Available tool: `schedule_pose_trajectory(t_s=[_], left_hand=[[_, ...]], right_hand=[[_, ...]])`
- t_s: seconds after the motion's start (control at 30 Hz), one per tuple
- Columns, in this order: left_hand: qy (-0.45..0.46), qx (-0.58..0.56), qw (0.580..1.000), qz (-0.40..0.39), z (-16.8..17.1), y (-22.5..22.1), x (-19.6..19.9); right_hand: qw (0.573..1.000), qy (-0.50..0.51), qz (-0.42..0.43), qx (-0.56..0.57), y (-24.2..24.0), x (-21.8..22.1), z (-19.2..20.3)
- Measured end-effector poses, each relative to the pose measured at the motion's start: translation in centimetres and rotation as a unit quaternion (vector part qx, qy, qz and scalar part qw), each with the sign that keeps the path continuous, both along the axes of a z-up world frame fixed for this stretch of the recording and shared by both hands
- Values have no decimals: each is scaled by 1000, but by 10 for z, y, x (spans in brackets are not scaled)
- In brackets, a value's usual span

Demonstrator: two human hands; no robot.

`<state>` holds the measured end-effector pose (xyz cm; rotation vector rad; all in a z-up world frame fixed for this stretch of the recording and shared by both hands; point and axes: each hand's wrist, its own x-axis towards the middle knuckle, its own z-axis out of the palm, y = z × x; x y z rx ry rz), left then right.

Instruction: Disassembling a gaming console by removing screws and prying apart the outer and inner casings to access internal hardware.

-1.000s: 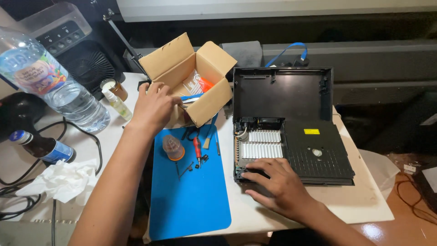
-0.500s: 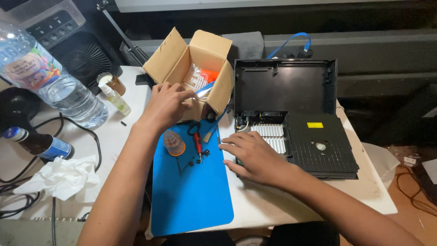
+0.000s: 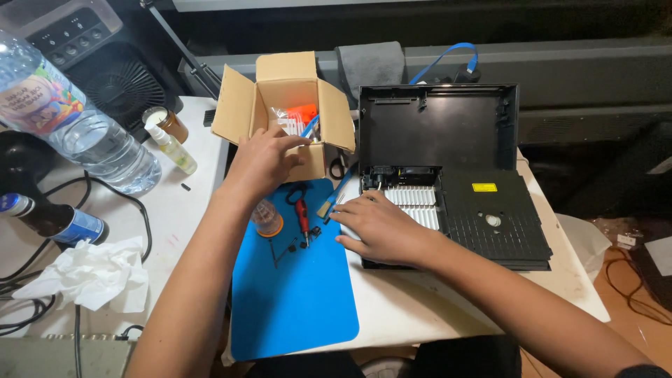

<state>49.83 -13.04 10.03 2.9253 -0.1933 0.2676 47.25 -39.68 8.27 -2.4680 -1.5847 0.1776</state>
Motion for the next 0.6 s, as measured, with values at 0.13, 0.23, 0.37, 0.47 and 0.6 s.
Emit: schedule_pose_trajectory(t_s=[0.13, 0.23, 0.37, 0.47, 0.6], left_hand=[[-3, 7, 1000, -1, 1, 4, -2], [-4, -40, 999, -10, 10, 3, -11], [-73, -124, 988, -48, 11, 4, -22], [-163, -172, 971, -36, 0, 10, -32], [-288, -334, 894, 75, 12, -4, -81]], right_hand=[[1000, 15, 1, -6, 1, -1, 5], [1000, 20, -11, -7, 5, 2, 7], [999, 29, -9, 10, 15, 12, 8], [999, 28, -19, 7, 18, 18, 5], [998, 35, -41, -18, 14, 20, 0]])
